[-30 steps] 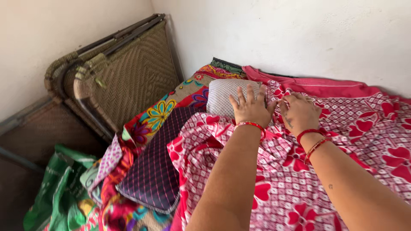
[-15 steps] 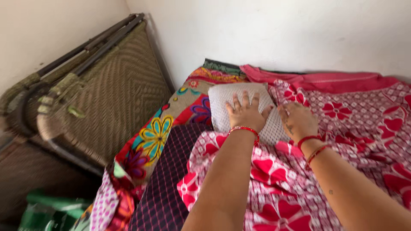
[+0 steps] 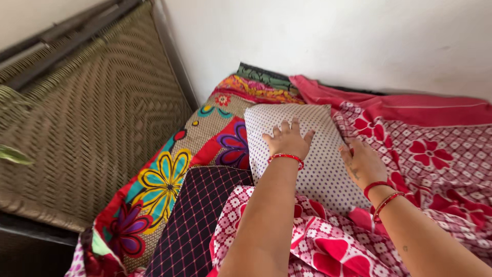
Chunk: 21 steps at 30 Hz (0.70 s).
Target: The person folds a blue and white striped towel, then picks up and moves two pillows to a nearby bench. They fold a colorful floral mat and a pink patterned sheet, placing each folded item on the bench. The actions are performed by hand without tools.
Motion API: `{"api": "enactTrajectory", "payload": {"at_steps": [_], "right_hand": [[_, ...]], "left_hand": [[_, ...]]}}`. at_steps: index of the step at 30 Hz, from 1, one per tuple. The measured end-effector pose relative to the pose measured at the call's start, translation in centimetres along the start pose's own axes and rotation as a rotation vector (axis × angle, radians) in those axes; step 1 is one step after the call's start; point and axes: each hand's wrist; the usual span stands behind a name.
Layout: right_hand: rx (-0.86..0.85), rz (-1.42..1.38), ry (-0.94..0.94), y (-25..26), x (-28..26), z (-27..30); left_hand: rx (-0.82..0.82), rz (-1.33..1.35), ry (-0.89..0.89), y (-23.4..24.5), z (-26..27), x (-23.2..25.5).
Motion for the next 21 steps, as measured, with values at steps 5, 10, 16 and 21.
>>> {"api": "enactTrajectory", "payload": {"at_steps": [5, 10, 16, 21], "right_hand": [[-0.027, -0.039, 0.014, -4.8, 0.8, -1.0], [-0.033, -0.059, 0.023, -8.2, 1.6, -2.2], [0.049, 0.004, 0.006, -9.3, 1.8, -4.2], [-0.159, -0.014, -0.458, -8.4, 1.3, -5.2]], "left_hand": [[0.031, 0.012, 0.012, -3.9, -2.3, -2.7], [0.010, 0.068, 0.132, -6.4, -3.6, -5.3], [0.157, 0.249, 0.426, -7.3, -4.2, -7.6], [0.129, 0.408, 0.706, -7.0, -4.9, -8.4]]}}
Point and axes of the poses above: each hand's wrist, its own z-axis away from the middle knuckle, its own y-axis out of the back of the hand, x = y × z, and after that the axes turned 11 degrees about -y, right-handed
